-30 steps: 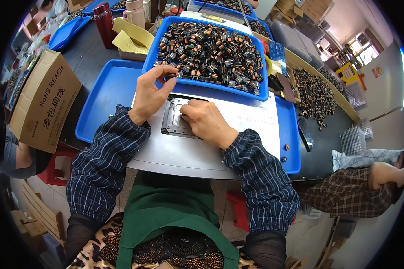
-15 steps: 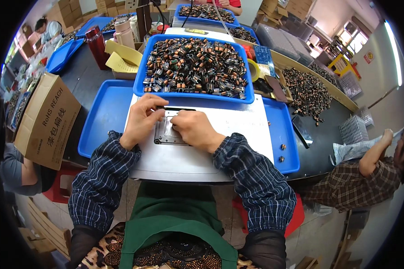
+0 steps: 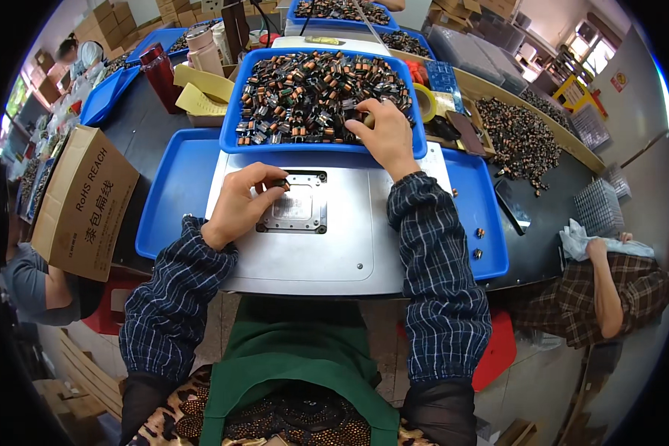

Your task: Sorting and placing small electronic components into a metal assembly fixture at a manual production station.

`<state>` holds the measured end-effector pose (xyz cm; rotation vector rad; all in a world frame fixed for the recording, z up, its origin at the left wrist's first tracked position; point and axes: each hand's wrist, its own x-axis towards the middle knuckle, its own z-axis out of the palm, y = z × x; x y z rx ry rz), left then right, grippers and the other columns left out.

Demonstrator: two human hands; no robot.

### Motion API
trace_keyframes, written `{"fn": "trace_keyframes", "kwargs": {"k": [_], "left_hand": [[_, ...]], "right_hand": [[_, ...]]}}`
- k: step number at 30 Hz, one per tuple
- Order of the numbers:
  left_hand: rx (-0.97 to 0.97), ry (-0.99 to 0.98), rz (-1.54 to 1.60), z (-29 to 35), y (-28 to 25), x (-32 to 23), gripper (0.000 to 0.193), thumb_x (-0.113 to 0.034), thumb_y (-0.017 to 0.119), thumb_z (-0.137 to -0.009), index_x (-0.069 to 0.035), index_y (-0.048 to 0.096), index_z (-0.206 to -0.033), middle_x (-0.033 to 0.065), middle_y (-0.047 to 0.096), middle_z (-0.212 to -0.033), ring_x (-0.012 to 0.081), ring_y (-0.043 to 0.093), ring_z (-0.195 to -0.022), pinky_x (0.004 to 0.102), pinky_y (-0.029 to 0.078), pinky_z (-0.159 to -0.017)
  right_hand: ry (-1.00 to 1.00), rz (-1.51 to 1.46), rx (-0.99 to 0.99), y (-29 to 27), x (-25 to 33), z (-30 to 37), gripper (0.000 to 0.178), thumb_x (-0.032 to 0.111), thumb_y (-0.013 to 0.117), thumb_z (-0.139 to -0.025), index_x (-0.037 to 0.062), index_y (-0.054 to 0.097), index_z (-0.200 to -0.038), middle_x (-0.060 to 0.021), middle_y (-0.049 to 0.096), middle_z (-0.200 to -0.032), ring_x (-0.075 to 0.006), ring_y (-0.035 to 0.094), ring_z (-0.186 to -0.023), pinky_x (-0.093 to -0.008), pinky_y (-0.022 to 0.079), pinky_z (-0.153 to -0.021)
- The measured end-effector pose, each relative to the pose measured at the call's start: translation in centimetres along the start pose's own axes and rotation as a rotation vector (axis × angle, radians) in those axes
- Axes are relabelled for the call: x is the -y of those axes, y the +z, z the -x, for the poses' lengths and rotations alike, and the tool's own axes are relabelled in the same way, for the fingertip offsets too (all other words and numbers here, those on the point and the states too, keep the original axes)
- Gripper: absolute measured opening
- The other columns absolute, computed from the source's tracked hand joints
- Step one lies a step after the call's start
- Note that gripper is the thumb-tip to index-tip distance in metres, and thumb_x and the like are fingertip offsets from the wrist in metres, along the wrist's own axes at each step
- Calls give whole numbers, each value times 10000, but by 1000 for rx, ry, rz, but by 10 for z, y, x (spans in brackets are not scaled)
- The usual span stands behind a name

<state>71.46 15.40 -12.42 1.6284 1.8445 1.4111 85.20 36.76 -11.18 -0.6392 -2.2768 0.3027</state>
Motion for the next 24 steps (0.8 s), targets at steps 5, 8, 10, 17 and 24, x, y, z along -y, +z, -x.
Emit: {"fn": "trace_keyframes", "kwargs": {"k": [5, 8, 10, 17, 24], "left_hand": [[66, 190, -145, 4, 2, 9, 149, -18, 633, -721, -7, 609, -867, 114, 597, -779, 223, 568, -665, 292, 456, -593], [102, 293, -233, 2, 5, 8, 129, -27, 617, -717, -6, 605, -844, 119, 594, -775, 262, 564, -707, 334, 456, -634], [131, 333, -296, 0, 6, 6, 115, -34, 601, -718, -4, 601, -829, 121, 594, -779, 281, 561, -746, 358, 453, -672], [116, 349, -316, 1, 8, 3, 106, -39, 606, -708, 0, 609, -807, 114, 593, -736, 263, 566, -732, 359, 452, -658], [147, 359, -459, -3, 6, -1, 139, -45, 632, -692, -15, 631, -827, 114, 603, -731, 273, 570, -687, 345, 451, -629]], "right_hand": [[82, -52, 103, -4, -2, -3, 230, 146, 662, -654, 17, 515, -775, -86, 521, -676, -227, 525, -622, -316, 422, -590], [59, 58, 53, -3, 2, 0, 211, 110, 637, -634, 21, 526, -790, -86, 518, -665, -231, 522, -608, -326, 424, -586], [-32, 114, 4, -1, 3, 1, 208, 104, 632, -628, 22, 531, -789, -84, 517, -657, -227, 518, -592, -326, 424, -580], [27, 53, -19, -6, 2, 9, 174, 97, 624, -637, 14, 541, -765, -79, 513, -607, -215, 513, -565, -320, 426, -569], [187, -1, 73, -8, 6, 9, 160, 103, 612, -640, 14, 552, -759, -113, 560, -752, -255, 556, -670, -351, 439, -624]]}}
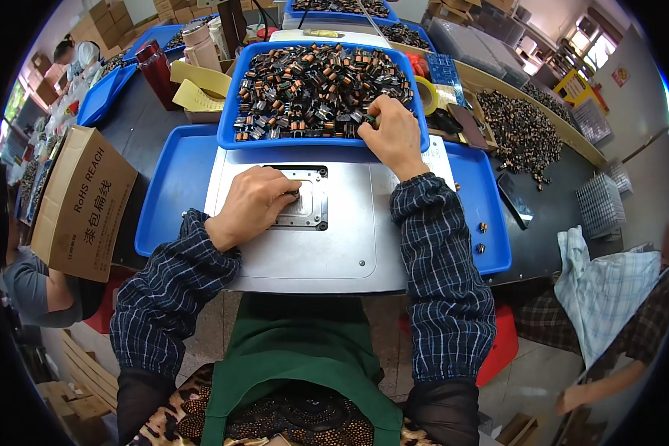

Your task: Sorting and placing small electronic components into a metal assembly fixture at a manual production station.

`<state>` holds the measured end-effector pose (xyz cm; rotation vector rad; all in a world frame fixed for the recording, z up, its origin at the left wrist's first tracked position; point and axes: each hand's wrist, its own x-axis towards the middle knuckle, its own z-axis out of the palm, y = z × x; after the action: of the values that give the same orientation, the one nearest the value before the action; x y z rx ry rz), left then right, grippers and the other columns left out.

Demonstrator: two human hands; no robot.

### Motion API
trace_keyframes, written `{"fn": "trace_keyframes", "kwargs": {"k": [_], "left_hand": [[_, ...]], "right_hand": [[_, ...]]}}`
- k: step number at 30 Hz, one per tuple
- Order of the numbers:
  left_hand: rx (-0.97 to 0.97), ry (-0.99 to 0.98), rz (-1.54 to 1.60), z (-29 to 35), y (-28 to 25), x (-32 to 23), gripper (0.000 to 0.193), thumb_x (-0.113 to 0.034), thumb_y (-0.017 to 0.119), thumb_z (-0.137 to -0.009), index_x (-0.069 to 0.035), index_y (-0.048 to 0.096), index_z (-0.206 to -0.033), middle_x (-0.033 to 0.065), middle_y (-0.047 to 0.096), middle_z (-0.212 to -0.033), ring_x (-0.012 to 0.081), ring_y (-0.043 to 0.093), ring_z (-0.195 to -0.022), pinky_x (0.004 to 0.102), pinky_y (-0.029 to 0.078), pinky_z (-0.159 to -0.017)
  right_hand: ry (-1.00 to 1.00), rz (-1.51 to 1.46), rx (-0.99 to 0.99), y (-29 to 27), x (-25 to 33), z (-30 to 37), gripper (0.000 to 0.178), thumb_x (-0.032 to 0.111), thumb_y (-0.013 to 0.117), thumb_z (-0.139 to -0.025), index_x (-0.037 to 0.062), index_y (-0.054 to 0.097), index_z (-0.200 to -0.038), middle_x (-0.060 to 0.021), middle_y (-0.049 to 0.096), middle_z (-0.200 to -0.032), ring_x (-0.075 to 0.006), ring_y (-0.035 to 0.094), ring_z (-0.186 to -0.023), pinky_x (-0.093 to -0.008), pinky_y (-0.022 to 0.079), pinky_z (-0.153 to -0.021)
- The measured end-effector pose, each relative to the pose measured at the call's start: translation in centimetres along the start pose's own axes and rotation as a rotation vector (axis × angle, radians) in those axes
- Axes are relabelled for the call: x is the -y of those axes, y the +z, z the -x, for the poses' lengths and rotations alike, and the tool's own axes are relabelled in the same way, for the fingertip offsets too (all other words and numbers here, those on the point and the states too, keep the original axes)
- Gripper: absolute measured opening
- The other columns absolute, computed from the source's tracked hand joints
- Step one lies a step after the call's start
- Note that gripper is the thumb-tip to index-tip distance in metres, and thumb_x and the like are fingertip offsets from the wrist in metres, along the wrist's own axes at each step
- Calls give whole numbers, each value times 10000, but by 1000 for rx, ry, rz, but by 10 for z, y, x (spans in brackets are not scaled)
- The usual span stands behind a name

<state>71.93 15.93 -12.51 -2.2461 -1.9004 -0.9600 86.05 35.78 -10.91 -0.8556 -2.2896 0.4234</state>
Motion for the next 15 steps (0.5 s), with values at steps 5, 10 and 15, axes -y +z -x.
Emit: {"fn": "trace_keyframes", "kwargs": {"k": [5, 10, 15], "left_hand": [[-32, 24, 52, 1, 2, 4, 133, -44, 634, -688, -12, 631, -817, 114, 605, -731, 270, 573, -678, 349, 451, -630], [-44, 30, 75, 1, 4, 6, 134, -36, 641, -680, -11, 631, -812, 114, 604, -726, 268, 576, -680, 349, 454, -628], [-24, 22, 130, 5, 3, 3, 137, -38, 643, -679, -16, 634, -814, 106, 604, -719, 261, 572, -673, 345, 451, -621]], "right_hand": [[-210, 58, -130, 4, -5, 0, 184, 85, 617, -661, 11, 592, -828, -82, 544, -653, -157, 527, -566, -281, 437, -557], [51, -415, -105, -8, 2, 1, 172, 89, 634, -741, -21, 596, -867, -13, 552, -681, -69, 494, -561, -217, 408, -479], [191, -767, 107, -12, 22, 10, 157, 79, 638, -763, 1, 578, -885, 2, 536, -655, -38, 440, -511, -162, 332, -430]]}}
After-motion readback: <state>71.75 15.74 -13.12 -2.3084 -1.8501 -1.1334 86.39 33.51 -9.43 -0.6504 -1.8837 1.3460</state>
